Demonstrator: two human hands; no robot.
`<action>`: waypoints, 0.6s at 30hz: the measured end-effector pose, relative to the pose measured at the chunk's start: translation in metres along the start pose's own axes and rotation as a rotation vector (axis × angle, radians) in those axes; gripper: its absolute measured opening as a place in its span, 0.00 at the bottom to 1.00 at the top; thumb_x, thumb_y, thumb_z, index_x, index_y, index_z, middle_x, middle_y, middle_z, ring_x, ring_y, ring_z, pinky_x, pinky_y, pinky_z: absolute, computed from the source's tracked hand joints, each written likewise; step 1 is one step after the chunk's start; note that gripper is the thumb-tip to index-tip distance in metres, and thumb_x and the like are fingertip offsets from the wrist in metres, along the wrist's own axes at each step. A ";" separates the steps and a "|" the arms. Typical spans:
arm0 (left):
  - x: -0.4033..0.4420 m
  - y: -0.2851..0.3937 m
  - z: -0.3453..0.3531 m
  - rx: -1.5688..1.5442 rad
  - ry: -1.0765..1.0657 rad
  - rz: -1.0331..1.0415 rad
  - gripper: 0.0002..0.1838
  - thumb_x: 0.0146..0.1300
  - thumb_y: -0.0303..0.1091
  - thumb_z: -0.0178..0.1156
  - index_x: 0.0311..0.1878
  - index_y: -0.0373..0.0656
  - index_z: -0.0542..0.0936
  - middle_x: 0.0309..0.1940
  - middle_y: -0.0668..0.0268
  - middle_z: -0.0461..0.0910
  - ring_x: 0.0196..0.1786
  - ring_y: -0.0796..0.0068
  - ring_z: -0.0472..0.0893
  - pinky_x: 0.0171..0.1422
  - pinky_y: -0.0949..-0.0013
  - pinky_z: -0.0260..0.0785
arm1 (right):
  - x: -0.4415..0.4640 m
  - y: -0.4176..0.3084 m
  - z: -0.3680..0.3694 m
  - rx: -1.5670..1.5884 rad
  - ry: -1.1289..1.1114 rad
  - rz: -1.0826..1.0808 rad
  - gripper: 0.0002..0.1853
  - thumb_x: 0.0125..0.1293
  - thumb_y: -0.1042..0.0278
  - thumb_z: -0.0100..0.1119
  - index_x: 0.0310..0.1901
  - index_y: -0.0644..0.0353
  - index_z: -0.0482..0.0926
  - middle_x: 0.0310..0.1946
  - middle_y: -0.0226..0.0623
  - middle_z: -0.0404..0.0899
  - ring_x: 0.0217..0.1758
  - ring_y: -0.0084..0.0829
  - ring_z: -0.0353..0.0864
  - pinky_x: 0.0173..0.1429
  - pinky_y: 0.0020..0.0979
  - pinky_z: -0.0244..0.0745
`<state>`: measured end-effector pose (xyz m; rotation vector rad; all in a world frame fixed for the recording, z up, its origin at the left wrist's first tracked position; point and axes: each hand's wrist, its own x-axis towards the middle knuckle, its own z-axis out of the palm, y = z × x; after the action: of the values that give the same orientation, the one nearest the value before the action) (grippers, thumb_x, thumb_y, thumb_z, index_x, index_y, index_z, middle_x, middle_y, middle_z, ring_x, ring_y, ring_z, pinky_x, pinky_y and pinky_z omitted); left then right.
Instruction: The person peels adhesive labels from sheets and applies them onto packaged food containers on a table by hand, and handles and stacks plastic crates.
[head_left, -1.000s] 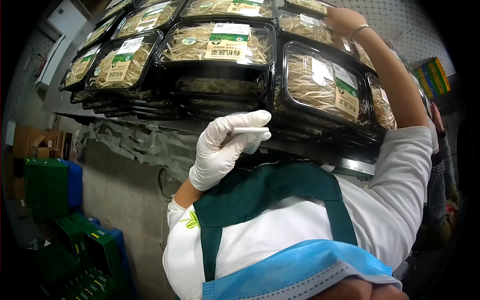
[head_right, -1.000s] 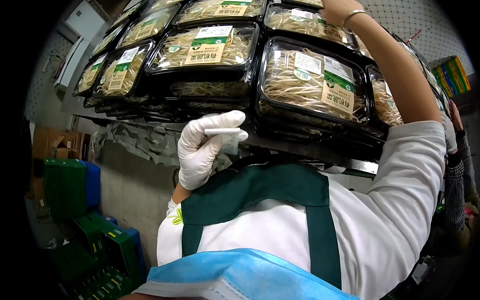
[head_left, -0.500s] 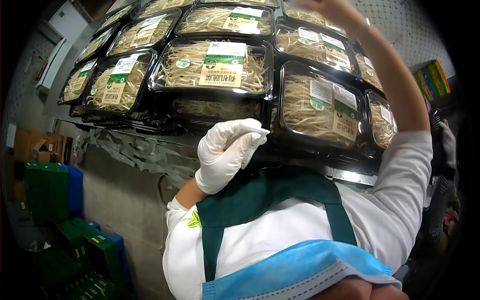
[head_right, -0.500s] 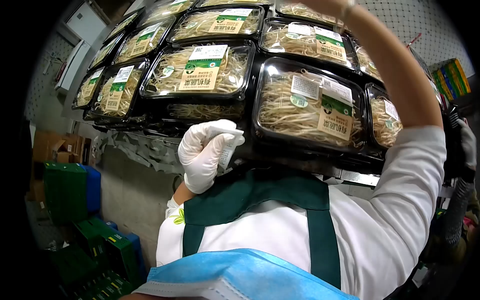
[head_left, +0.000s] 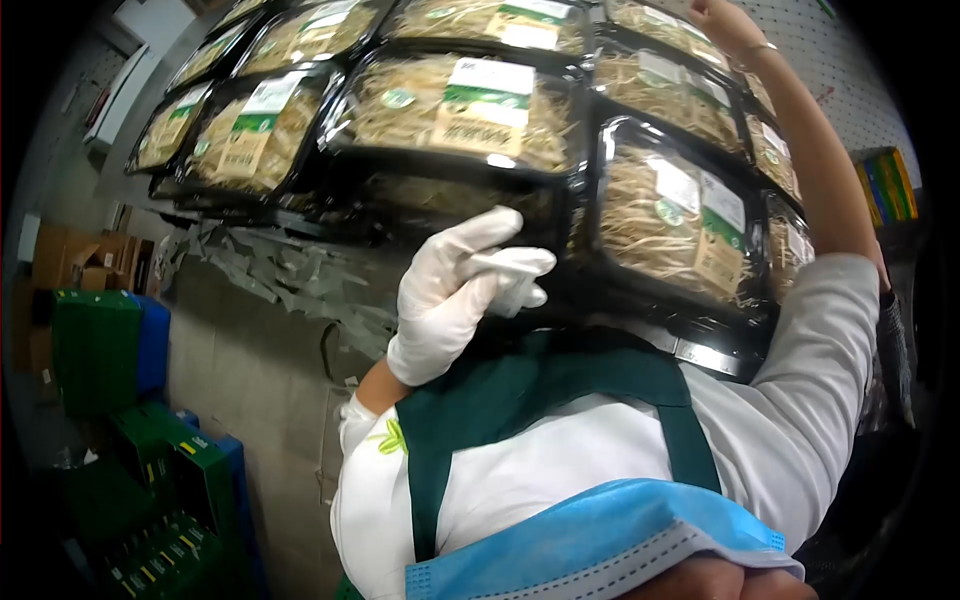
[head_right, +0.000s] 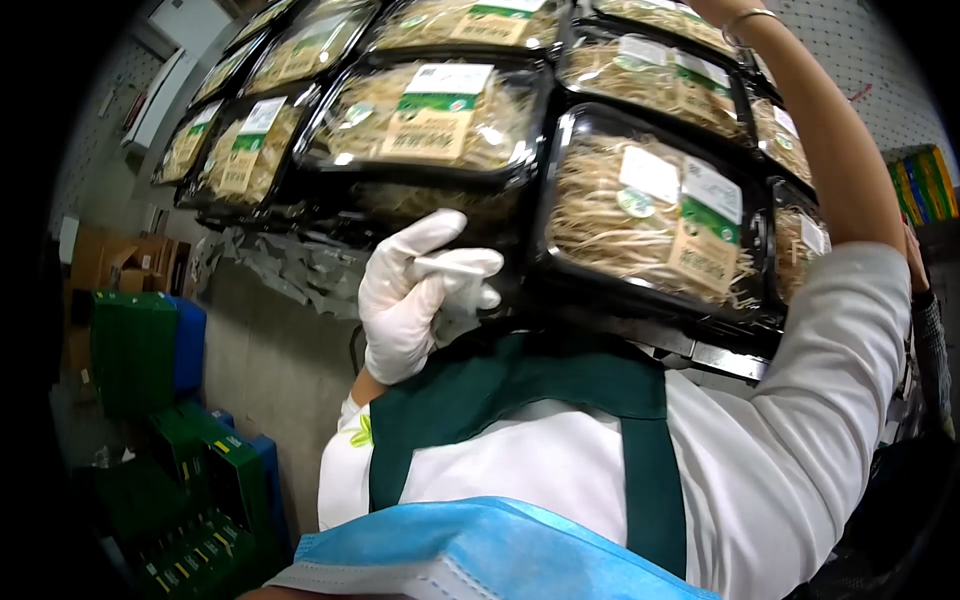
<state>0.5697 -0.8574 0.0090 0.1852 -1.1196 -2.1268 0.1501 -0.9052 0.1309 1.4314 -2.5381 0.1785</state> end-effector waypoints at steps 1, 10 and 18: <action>0.000 -0.003 -0.009 -0.010 -0.049 0.048 0.10 0.62 0.22 0.50 0.47 0.33 0.70 0.41 0.48 0.77 0.39 0.69 0.80 0.43 0.69 0.76 | -0.010 -0.020 -0.010 0.221 -0.163 -0.208 0.14 0.58 0.59 0.54 0.36 0.62 0.77 0.28 0.39 0.78 0.32 0.29 0.78 0.37 0.28 0.73; -0.038 0.066 -0.080 0.006 -0.179 0.246 0.04 0.56 0.23 0.59 0.35 0.40 0.75 0.28 0.61 0.79 0.29 0.82 0.78 0.25 0.80 0.69 | -0.232 -0.270 -0.035 0.949 -0.348 -0.823 0.08 0.47 0.75 0.63 0.32 0.62 0.76 0.28 0.38 0.77 0.32 0.34 0.77 0.38 0.29 0.73; -0.054 0.097 -0.136 0.244 -0.075 0.083 0.08 0.57 0.18 0.53 0.40 0.36 0.73 0.37 0.56 0.79 0.36 0.70 0.80 0.42 0.71 0.74 | -0.104 -0.271 -0.012 0.372 -0.006 -0.255 0.14 0.58 0.60 0.56 0.31 0.65 0.75 0.21 0.42 0.76 0.26 0.31 0.75 0.31 0.32 0.69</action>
<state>0.7189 -0.9485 -0.0102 0.1698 -1.4062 -1.9347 0.4355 -0.9564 0.1157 1.8723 -2.3831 0.6293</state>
